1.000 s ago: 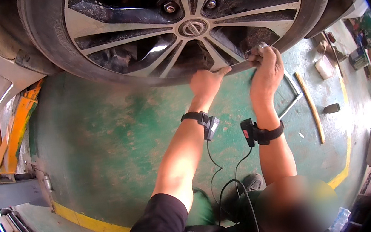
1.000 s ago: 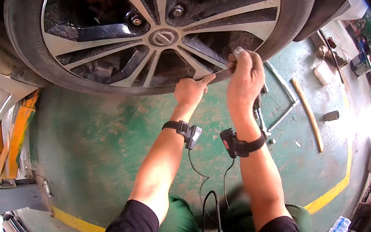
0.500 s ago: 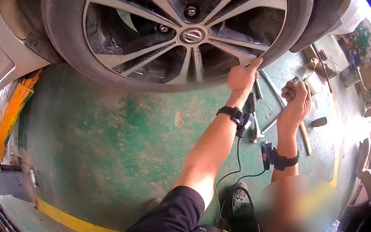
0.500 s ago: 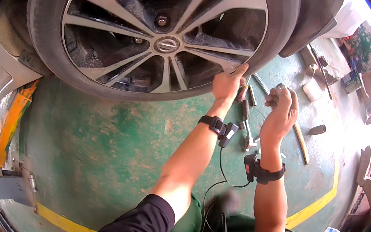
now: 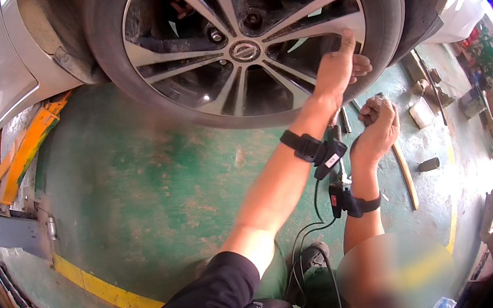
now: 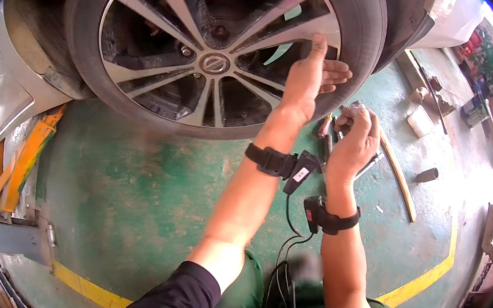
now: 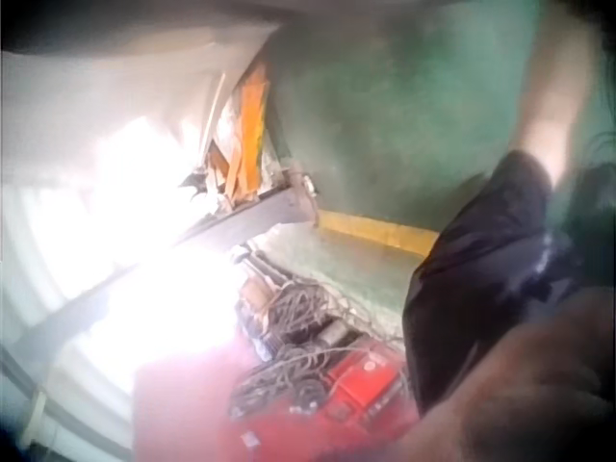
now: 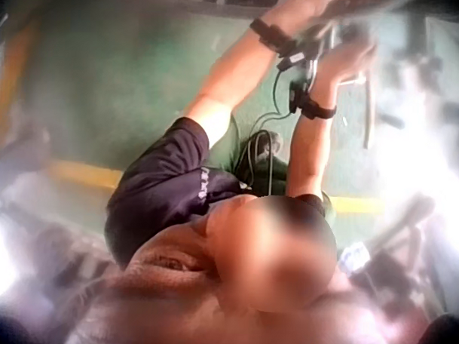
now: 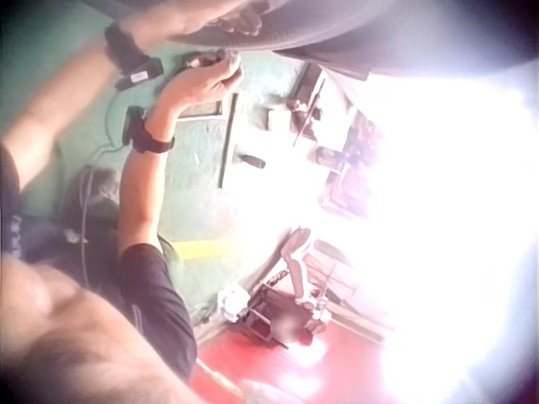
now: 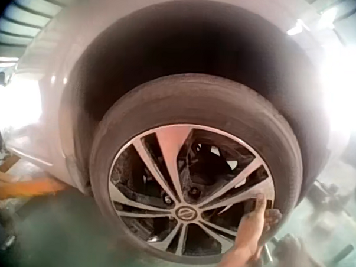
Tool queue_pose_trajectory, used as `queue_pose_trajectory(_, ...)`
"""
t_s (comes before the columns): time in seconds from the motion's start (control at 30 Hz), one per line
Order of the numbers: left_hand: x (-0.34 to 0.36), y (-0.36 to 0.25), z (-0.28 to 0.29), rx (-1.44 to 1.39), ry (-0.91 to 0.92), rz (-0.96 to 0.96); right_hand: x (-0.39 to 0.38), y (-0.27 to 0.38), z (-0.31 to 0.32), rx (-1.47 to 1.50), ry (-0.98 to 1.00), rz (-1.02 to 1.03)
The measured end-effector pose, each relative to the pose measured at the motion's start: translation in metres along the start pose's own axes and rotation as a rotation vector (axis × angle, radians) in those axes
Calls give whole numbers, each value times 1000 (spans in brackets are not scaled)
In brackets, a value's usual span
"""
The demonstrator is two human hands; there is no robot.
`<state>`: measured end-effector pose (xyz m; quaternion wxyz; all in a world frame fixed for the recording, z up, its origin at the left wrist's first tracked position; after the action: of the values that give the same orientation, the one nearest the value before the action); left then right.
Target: The person wipes the inner rim of a wheel with a cloth, lifts the tire to place it onto the wheel hub of a car, and then threads lug nuts onto the wheel studs by hand.
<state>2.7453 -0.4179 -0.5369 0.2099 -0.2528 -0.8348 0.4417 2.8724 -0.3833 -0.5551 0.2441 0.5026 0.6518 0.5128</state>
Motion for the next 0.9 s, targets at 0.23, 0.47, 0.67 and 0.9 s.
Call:
queue_pose_trajectory(0.23,-23,-46,52,197,-198,-213,-5,-25,-46,200,73,-50)
queue_pose_trajectory(0.47,-77,-114,136,688,-414,-275,-46,-38,-119,114,149,25)
queue_pose_trajectory(0.67,-132,-176,158,512,-609,-150,-84,-18,-174,-90,236,272)
queue_pose_trajectory(0.9,-210,-145,163,201,-766,-162,-69,-18,-205,-355,197,635)
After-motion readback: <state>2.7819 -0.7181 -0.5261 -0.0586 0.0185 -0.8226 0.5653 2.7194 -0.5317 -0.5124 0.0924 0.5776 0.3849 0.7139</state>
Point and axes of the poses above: each hand's wrist, its own x-axis towards the middle knuckle, its own z-axis out of the back of the hand, y = z × x, the point moved 3 cm from there along x, towards the middle knuckle, and after that the axes turned 7 degrees about -z, right-handed, at the moved point
